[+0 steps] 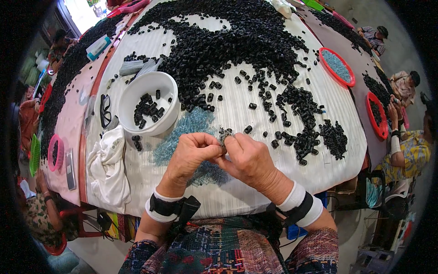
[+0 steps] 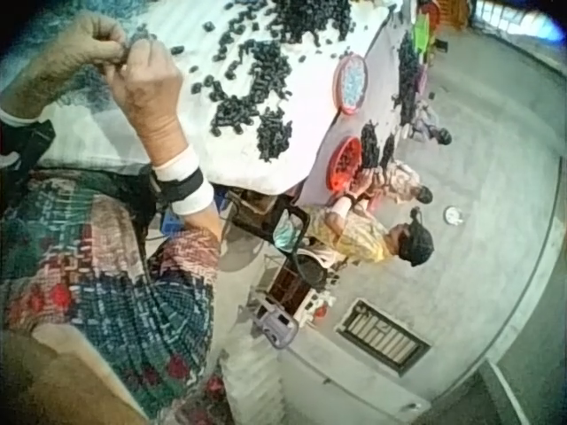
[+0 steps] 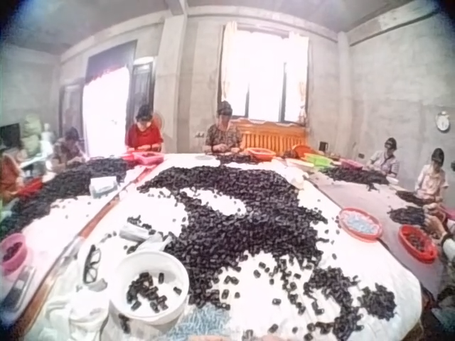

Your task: Manually assemble small black plastic components by hand and placing them on a table.

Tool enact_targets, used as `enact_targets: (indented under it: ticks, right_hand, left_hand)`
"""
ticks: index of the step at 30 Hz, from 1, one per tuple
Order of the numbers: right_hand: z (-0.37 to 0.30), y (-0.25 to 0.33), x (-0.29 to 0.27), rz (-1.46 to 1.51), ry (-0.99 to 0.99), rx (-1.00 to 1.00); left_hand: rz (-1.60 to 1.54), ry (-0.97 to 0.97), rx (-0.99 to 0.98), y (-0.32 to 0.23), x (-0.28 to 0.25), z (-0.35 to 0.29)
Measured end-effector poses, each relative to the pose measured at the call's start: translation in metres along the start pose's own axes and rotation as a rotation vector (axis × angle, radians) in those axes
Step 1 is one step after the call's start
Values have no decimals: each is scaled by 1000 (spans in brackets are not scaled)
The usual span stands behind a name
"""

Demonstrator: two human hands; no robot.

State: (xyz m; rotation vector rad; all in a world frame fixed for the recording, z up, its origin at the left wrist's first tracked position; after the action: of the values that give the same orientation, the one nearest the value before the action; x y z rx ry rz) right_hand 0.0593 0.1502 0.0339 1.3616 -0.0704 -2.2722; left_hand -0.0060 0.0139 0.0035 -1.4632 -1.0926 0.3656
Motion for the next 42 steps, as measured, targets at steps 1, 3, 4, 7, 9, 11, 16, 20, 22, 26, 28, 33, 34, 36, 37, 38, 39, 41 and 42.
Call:
enact_targets:
  ticks: [1, 3, 4, 7, 9, 11, 16, 20, 22, 26, 28, 33, 34, 36, 37, 38, 39, 41, 42]
  right_hand:
    - [-1, 0, 0, 0, 1, -14]
    - [-3, -1, -1, -4, 2, -25]
    - [-4, -2, -2, 0, 5, -37]
    - [-4, -3, -1, 9, 9, -55]
    - [-4, -4, -1, 6, 7, -65]
    - [-6, -5, 3, -1, 8, -91]
    - [-3, -3, 1, 26, -4, -118]
    - [1, -1, -1, -7, -2, -104]
    - [-2, -3, 0, 10, -12, -74]
    - [-12, 0, 2, -4, 3, -89]
    - [-11, -3, -2, -25, 5, -90]
    - [-2, -2, -5, -82, -26, -108]
    - [-2, -3, -2, -65, -30, -115]
    - [-6, -5, 4, -70, -18, -101]
    - [-8, -5, 5, -72, -5, -90]
    - [-7, -4, 4, -74, -4, -90]
    - [-5, -2, 2, -76, -29, -68]
    - [-1, -1, -2, -81, -55, -39]
    - [1, 0, -4, -79, -39, -45]
  left_hand:
    - [28, 14, -5, 0, 0, -1]
    - [55, 33, -10, 1, 0, -1]
    - [54, 46, -15, 1, 1, 0]
    - [58, 54, -17, 5, -1, 2]
    - [61, 52, -6, 5, -1, 2]
    - [89, 41, 4, 5, -1, 0]
    - [111, -5, 8, 7, -2, 0]
    - [56, 39, -4, 5, -2, 1]
    - [59, 59, 8, 4, 1, 1]
    - [55, 109, 29, 12, -1, 0]
    - [11, 107, 11, 9, 6, -1]
    - [-4, 69, 21, 6, 5, 0]
    - [-2, 73, 25, 6, 4, 2]
    - [109, 74, 52, 8, 2, 1]
    - [110, 79, 50, 9, 2, 1]
    - [76, 72, 59, 10, 3, 1]
    - [43, 65, 67, 11, 5, 2]
    - [-3, 51, 52, 11, 6, 1]
    - [-48, 35, 36, 11, 6, 0]
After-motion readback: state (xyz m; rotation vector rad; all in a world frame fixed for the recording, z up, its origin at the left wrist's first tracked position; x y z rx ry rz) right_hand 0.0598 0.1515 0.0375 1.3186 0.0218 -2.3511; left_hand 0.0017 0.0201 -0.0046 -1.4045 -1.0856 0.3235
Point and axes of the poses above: each hand's wrist, its own z-axis towards the middle knuckle, its own x-axis out of the palm, y = z × x, the point moved 2 cm from there along z, towards the middle knuckle, and after that the axes turned 1 degree about -z, right-handed, at the moved point
